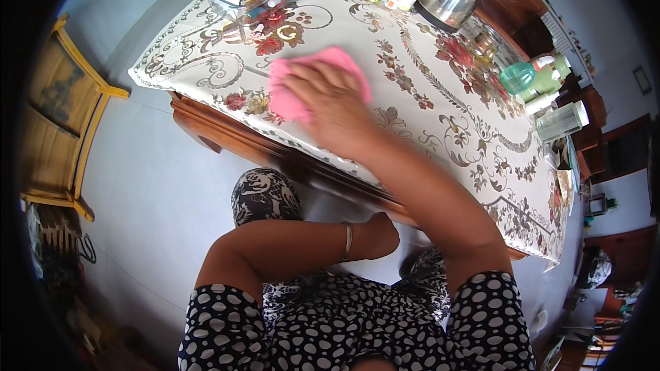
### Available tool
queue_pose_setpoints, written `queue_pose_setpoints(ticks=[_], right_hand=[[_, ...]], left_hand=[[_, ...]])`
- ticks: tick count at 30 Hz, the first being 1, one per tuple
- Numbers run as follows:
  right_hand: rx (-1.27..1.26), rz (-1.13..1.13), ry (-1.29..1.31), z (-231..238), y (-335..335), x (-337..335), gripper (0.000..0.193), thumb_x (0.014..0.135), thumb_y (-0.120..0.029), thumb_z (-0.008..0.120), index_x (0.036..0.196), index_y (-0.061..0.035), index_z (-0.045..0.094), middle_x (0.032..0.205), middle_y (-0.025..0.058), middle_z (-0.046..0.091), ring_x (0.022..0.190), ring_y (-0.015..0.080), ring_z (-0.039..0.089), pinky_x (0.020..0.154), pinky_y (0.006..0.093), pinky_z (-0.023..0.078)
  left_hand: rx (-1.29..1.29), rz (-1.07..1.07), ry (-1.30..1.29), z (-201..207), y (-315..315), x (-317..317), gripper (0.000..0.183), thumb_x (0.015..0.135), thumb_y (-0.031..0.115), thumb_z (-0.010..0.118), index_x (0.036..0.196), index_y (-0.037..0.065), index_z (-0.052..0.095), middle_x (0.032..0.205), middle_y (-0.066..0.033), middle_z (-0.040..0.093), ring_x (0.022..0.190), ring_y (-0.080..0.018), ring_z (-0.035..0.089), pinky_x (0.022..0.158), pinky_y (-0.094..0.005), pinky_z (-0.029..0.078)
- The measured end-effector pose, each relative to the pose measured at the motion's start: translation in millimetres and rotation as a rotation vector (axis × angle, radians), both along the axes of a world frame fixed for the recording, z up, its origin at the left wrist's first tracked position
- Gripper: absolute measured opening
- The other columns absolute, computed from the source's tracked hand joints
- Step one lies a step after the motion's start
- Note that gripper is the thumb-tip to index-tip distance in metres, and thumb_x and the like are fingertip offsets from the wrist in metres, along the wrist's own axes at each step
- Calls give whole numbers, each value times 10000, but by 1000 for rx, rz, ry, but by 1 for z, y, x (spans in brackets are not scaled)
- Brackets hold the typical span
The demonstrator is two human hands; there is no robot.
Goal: The person wipes a floral-patterned tablecloth with a pink cloth. They move various items on the table, including a metal kettle, a glass jar, and a tray, to clean underneath them. The person systematically wipes the entire surface of the table.
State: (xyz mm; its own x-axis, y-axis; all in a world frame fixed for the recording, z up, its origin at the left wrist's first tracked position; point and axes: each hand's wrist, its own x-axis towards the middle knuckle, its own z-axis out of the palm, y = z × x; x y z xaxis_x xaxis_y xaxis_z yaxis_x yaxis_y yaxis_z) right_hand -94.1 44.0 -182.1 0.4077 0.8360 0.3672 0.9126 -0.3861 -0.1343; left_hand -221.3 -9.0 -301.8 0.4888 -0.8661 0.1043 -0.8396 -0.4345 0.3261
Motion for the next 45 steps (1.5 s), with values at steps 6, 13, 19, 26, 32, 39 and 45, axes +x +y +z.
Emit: queue_pose_setpoints(ticks=[6, 13, 19, 26, 32, 39, 45], right_hand=[[67, 44, 27, -15, 110, 17, 518, 871, -296, 571, 1373, -205, 480, 1440, 6, 441, 1327, 235, 359, 1096, 433, 255], [-26, -144, 70, -9, 87, 52, 504, 897, -358, 506, 1385, -236, 475, 1468, -2, 423, 1367, 227, 336, 1120, 445, 230], [-36, -383, -105, -17, -40, 99, 494, 897, -360, 515, 1373, -227, 485, 1449, 23, 441, 1336, 244, 391, 1088, 475, 298], [173, -624, -237, -27, -264, 129, 428, 873, -282, 543, 1291, -193, 565, 1345, 70, 549, 1257, 290, 481, 1072, 425, 349], [72, -1028, -293, -32, -439, 86, 444, 875, -327, 561, 1292, -175, 568, 1332, 74, 561, 1232, 292, 507, 1066, 411, 375], [-180, -1471, -225, -26, -604, -23, 498, 906, -408, 501, 1342, -168, 514, 1355, 81, 540, 1261, 295, 480, 1104, 405, 325], [-175, -1803, -73, -24, -658, -60, 544, 899, -429, 511, 1385, -188, 466, 1410, 74, 490, 1294, 316, 437, 1100, 432, 316]], left_hand=[[-945, 323, 275, 3, -7, 25, 111, 776, 108, 586, 824, 53, 670, 831, -116, 665, 806, -274, 639, 765, -406, 469], [-877, 294, 366, 3, -7, 32, 150, 784, 102, 578, 858, 23, 681, 881, -149, 678, 881, -308, 645, 835, -428, 475], [88, 175, 119, -29, 1, 30, 184, 791, 97, 570, 888, -2, 690, 923, -177, 690, 946, -336, 649, 896, -447, 481], [212, 22, 8, -25, 1, 33, 170, 793, 158, 598, 815, 16, 688, 805, -171, 685, 882, -350, 665, 860, -449, 514], [50, 191, 336, -53, -2, 30, 193, 798, 151, 592, 928, 27, 664, 822, -188, 692, 796, -317, 687, 774, -393, 553], [451, -38, 87, -24, -7, 33, 211, 775, 175, 690, 937, 42, 662, 847, -158, 701, 766, -308, 696, 750, -426, 543], [351, -26, 94, -17, -7, 21, 164, 743, 195, 711, 831, 70, 651, 835, -123, 689, 809, -295, 685, 718, -430, 530]])
